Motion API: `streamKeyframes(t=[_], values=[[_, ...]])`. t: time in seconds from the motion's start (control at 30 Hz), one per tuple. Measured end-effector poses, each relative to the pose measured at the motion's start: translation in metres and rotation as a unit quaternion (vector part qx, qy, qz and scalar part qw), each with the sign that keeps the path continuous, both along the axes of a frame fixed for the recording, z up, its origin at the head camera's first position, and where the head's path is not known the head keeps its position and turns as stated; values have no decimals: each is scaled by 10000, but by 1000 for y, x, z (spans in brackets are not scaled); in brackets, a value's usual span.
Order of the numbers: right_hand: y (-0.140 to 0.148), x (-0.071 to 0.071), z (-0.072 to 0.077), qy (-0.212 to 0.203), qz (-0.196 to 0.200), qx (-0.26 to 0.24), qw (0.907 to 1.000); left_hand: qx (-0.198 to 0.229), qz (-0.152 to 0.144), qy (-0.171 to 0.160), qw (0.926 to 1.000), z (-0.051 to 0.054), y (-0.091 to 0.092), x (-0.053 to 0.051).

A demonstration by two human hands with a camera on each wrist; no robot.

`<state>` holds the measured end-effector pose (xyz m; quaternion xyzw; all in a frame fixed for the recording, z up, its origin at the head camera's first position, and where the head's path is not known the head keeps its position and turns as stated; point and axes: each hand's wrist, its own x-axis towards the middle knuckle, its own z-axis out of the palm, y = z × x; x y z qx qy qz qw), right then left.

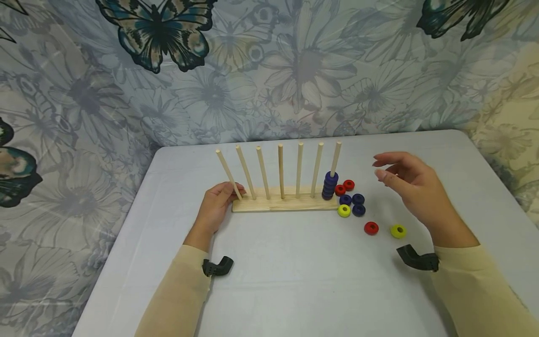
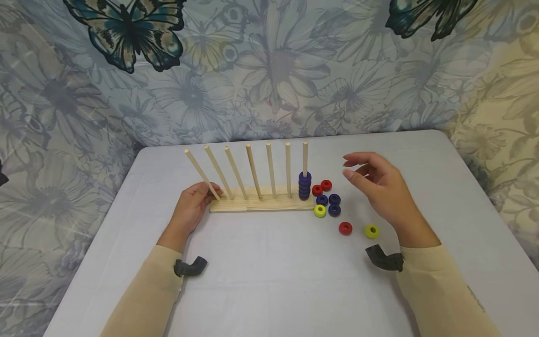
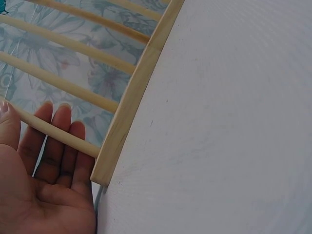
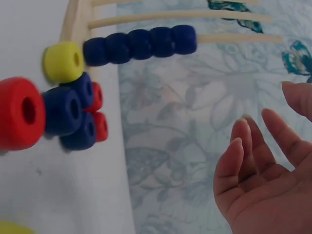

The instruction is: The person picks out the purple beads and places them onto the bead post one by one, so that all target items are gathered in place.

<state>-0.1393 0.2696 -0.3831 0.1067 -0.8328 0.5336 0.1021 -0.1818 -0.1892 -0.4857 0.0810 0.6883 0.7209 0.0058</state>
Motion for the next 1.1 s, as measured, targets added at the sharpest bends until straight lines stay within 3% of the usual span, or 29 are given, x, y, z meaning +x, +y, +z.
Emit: streamKeyframes(t=[0.33, 0.5, 0.77, 1.1], values=[[11, -9, -33, -660, -98, 445, 9968, -3, 28, -55, 10000, 1, 1, 1], [12, -13, -49, -954, 68, 767, 9925, -21, 34, -66, 10000, 0, 0, 1], [7, -19, -61, -1564, 464, 1216, 9791, -23, 28, -42, 10000, -1, 0, -2], [8, -20, -74, -1541, 535, 1612, 9734, -8, 46, -66, 10000, 1, 1, 0]])
